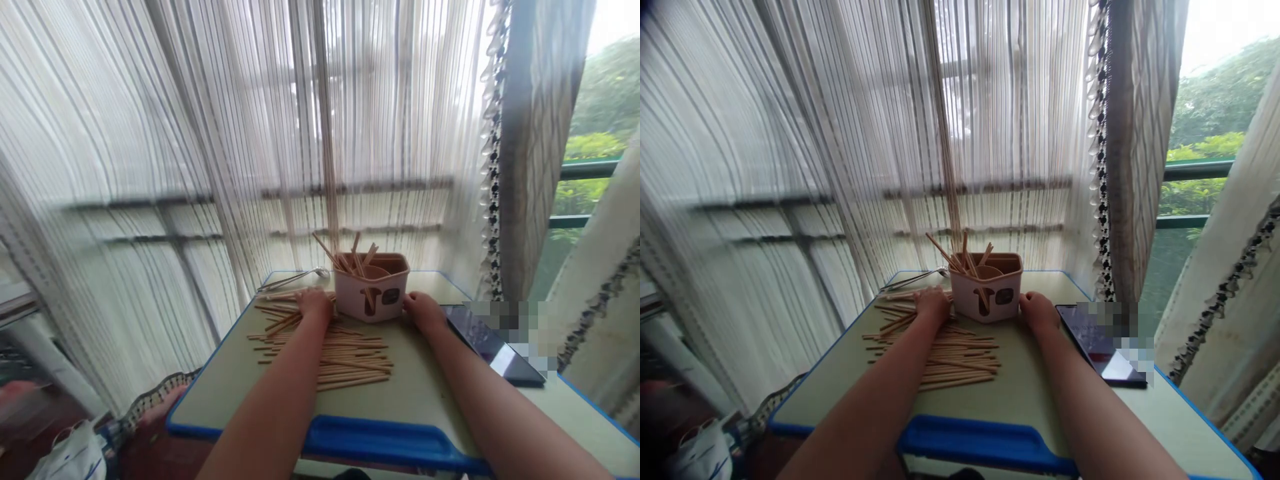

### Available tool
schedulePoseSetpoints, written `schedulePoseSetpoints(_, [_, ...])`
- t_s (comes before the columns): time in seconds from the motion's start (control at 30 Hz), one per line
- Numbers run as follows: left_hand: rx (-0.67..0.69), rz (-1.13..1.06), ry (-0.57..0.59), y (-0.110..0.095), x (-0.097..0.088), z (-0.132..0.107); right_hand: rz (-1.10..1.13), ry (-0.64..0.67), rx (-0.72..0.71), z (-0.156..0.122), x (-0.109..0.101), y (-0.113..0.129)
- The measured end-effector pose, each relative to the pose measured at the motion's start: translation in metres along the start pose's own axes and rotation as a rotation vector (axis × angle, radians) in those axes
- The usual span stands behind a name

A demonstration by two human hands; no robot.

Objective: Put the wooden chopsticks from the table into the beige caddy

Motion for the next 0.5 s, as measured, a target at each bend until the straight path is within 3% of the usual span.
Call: schedulePoseSetpoints(0.5, [0.028,0.025,-0.044,-0.011,-0.014,-0.013,-0.022,-0.024,0.030,-0.004,-0.006,-0.002])
Point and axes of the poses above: each hand's wrist, its own z-axis towards the middle knuckle, its own x-axis out of the palm, y = z × x, the point moved 8 cm from there along z, towards the middle knuckle, and after that the axes turned 15 degrees about -x, right-handed, at the moved point
